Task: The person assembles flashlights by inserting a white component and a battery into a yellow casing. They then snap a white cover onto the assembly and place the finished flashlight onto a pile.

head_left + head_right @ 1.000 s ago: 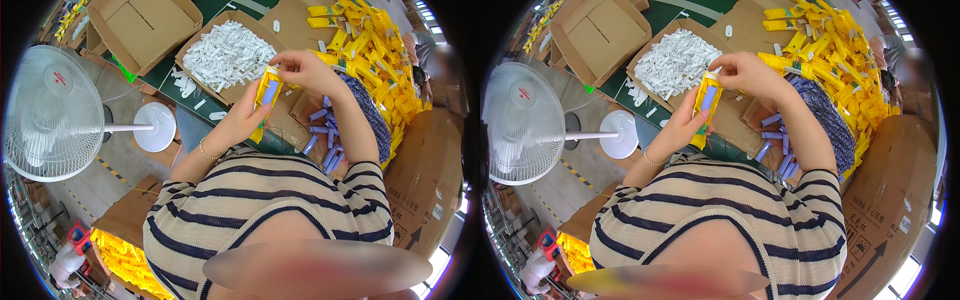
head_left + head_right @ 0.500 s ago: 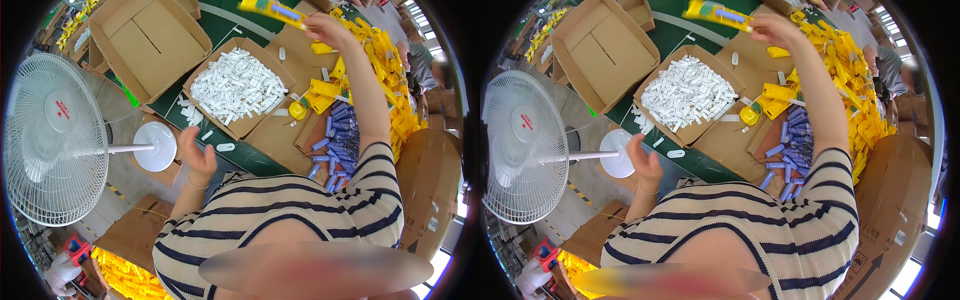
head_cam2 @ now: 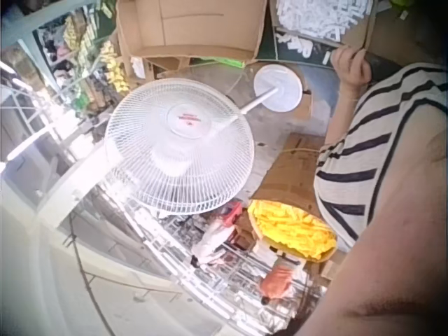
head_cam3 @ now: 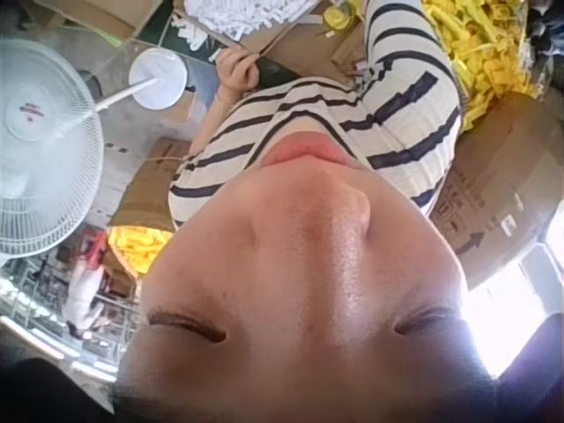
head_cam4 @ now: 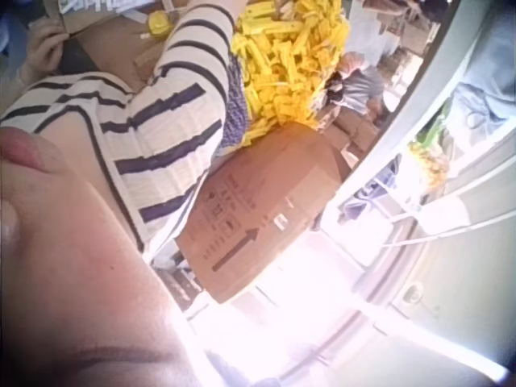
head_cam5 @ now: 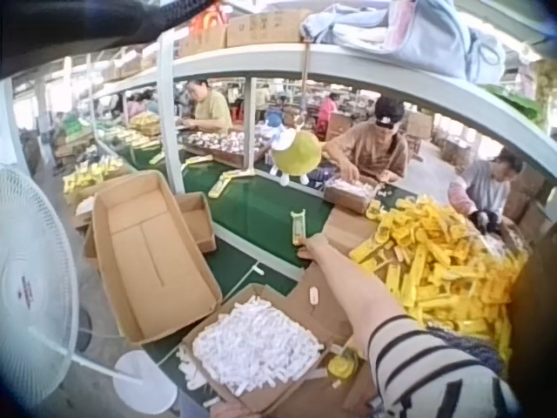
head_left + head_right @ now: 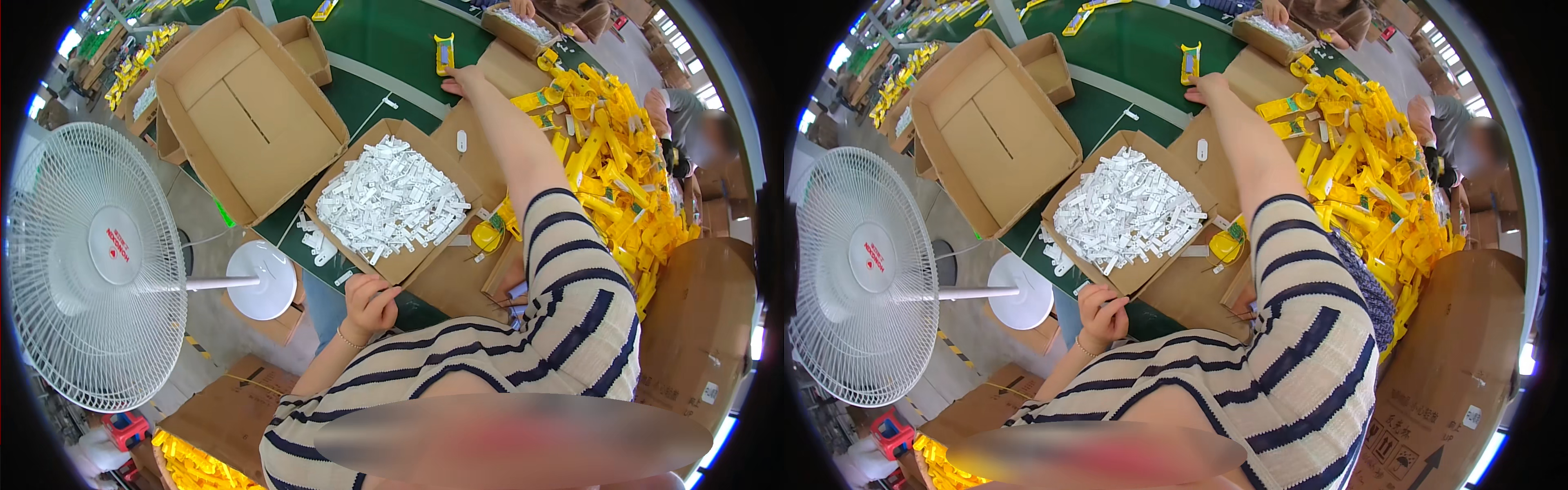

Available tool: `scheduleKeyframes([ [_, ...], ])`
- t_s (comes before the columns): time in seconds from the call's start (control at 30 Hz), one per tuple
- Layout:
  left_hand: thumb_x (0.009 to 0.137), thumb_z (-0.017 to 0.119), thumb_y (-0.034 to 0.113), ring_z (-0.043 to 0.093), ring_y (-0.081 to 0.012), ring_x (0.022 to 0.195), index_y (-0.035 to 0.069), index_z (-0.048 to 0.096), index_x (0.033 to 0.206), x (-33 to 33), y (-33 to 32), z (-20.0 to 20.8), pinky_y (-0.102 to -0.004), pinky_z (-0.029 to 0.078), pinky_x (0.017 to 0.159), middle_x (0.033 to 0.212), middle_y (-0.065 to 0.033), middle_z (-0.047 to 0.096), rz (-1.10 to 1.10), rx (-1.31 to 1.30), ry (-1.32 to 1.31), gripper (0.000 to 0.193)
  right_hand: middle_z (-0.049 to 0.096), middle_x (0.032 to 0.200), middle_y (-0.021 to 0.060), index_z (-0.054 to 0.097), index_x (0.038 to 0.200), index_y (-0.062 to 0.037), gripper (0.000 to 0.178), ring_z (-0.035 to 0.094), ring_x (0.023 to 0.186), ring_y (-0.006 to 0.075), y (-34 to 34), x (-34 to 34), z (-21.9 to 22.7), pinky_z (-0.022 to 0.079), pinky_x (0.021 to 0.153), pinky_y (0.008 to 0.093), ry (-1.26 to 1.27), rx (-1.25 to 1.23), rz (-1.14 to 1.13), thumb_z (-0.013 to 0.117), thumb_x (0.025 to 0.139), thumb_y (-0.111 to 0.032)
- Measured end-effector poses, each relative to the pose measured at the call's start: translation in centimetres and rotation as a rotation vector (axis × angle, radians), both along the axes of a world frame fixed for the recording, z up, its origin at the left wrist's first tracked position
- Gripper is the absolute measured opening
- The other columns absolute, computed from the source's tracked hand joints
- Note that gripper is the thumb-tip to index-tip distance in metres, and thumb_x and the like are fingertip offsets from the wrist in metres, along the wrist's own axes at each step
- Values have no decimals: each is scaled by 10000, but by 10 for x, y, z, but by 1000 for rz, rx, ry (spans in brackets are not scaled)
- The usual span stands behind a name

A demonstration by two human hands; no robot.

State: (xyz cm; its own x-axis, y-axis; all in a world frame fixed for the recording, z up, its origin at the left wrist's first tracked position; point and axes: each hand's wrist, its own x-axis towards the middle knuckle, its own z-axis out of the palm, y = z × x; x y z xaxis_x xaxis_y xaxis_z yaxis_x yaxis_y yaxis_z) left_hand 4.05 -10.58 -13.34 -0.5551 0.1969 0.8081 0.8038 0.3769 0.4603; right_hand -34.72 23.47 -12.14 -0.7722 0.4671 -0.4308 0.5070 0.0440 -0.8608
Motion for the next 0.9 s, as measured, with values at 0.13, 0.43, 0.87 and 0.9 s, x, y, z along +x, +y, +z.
scheduleKeyframes([
  [0.13,625,579,-33,523,-291,865,83,624,867,6,-4,-1,-393,436,764,911,-84,541,40,-2,-80,272,680,834,143,654,831,22,334,662,599,221,29,33,55,537,504,328,-137,551,426,641,816,-312],
  [0.43,637,567,-25,526,-286,872,77,628,864,-4,2,4,-378,435,768,920,-84,536,60,-10,-56,256,608,1147,118,600,1134,-117,518,578,1051,288,159,142,54,481,863,354,-249,1439,1184,674,640,21],
  [0.87,675,591,7,508,-326,968,8,595,1013,-4,40,108,-391,391,873,1033,-151,547,-171,80,-86,338,578,1159,83,528,1200,-24,524,537,1094,198,8,306,189,399,970,342,701,548,632,736,735,-143],
  [0.9,730,607,62,495,-364,1040,-49,490,1180,-15,51,126,-406,375,934,1157,-211,518,-288,28,-187,478,578,1159,83,528,1200,-24,524,537,1094,198,-6,323,197,399,970,342,686,538,611,736,735,-143],
])
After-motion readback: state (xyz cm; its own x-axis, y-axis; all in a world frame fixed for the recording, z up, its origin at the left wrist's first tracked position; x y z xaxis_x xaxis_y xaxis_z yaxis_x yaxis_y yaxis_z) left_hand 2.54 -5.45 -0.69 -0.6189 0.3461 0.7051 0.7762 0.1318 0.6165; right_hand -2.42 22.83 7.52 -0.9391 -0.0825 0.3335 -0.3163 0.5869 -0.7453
